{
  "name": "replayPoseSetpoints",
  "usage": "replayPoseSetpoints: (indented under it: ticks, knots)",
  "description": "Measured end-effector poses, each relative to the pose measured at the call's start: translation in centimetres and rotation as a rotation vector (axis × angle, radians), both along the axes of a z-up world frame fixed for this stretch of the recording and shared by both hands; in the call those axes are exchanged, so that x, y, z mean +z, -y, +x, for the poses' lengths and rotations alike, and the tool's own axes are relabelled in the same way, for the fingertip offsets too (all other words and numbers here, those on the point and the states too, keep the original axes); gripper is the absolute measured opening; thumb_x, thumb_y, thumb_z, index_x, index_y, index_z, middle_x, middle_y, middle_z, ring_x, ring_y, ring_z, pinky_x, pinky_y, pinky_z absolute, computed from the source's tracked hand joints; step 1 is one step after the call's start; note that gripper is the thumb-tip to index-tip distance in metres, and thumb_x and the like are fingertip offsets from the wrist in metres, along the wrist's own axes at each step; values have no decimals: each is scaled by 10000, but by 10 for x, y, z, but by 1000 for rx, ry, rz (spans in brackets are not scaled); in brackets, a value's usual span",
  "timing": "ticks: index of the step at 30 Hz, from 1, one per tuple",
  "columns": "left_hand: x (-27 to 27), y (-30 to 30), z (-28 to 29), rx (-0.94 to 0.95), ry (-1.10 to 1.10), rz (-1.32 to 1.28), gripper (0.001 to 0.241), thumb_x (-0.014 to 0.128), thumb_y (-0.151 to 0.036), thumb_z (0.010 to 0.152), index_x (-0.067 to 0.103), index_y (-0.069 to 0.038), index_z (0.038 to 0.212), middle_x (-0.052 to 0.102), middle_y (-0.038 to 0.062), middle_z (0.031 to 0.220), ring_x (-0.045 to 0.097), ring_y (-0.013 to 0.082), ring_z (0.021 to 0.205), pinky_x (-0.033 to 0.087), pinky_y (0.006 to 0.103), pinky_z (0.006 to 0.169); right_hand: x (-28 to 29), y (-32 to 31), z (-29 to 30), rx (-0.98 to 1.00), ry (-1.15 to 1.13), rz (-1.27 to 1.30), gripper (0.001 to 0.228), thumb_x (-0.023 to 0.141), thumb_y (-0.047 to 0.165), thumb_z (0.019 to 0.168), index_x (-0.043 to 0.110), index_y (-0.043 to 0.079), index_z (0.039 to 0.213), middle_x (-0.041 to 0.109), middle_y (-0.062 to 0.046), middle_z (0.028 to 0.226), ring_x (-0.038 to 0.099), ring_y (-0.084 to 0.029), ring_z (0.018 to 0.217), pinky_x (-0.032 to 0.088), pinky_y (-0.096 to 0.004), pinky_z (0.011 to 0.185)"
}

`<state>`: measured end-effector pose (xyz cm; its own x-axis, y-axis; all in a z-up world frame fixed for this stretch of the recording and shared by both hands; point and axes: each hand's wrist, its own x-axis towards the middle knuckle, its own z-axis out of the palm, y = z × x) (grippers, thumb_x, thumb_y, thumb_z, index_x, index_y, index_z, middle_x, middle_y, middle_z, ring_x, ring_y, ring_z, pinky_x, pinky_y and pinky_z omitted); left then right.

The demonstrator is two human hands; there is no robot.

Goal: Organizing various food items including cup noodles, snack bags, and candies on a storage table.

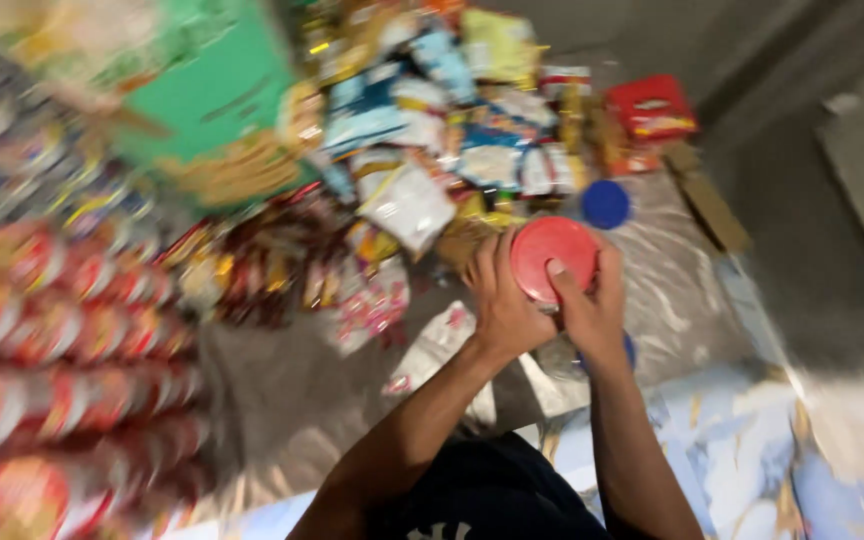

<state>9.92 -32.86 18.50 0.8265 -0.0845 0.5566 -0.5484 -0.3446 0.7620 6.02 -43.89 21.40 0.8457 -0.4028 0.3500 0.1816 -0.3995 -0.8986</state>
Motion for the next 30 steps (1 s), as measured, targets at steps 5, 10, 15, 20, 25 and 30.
replayPoseSetpoints:
  ticks: [5, 10, 15, 20, 25, 30]
  knots:
    - [-31, -91, -3, 103, 9, 1, 989, 860, -182, 696, 338, 19, 1512, 414, 267, 1450, 418, 471, 1341, 357, 548, 1166, -66, -62, 20, 218, -79, 79, 522, 700, 188, 989, 495, 6, 1433, 551, -122, 1361, 559, -204, 1257, 466, -350, 1076]
    - [-52, -167, -26, 223, -92, 36, 987, 865, -130, 678, 351, 17, 1507, 450, 253, 1447, 432, 465, 1340, 383, 542, 1164, -81, -135, 31, 457, -150, 63, 566, 719, 190, 950, 500, 24, 1444, 522, -139, 1333, 567, -225, 1226, 488, -362, 1022]
    - [-83, -221, -48, 444, -177, -47, 1054, 929, -219, 631, 350, 14, 1481, 468, 266, 1422, 446, 471, 1304, 392, 562, 1113, -93, -197, 39, 676, -175, -180, 581, 753, 230, 928, 517, 10, 1410, 583, -181, 1260, 580, -329, 1199, 451, -410, 1046]
    - [-127, -256, -67, 609, -161, -41, 1072, 936, -279, 581, 363, 18, 1438, 482, 294, 1368, 459, 488, 1267, 385, 568, 1080, -130, -239, 39, 816, -246, -289, 647, 756, 307, 917, 495, -13, 1416, 555, -242, 1287, 557, -392, 1221, 450, -458, 1048]
    - [-177, -270, -87, 671, -158, -9, 1029, 935, -341, 593, 404, 2, 1405, 543, 272, 1302, 510, 478, 1209, 387, 559, 1061, -157, -263, 25, 859, -357, -327, 743, 741, 336, 868, 463, 4, 1473, 563, -262, 1319, 565, -408, 1241, 465, -480, 1056]
    - [-229, -275, -87, 724, -286, 23, 827, 814, -289, 780, 446, 2, 1461, 552, 219, 1390, 522, 413, 1297, 417, 491, 1153, -115, -300, 11, 766, -462, -968, 1085, 793, 671, 773, 345, 68, 1556, 387, -403, 1391, 414, -616, 1300, 396, -650, 973]
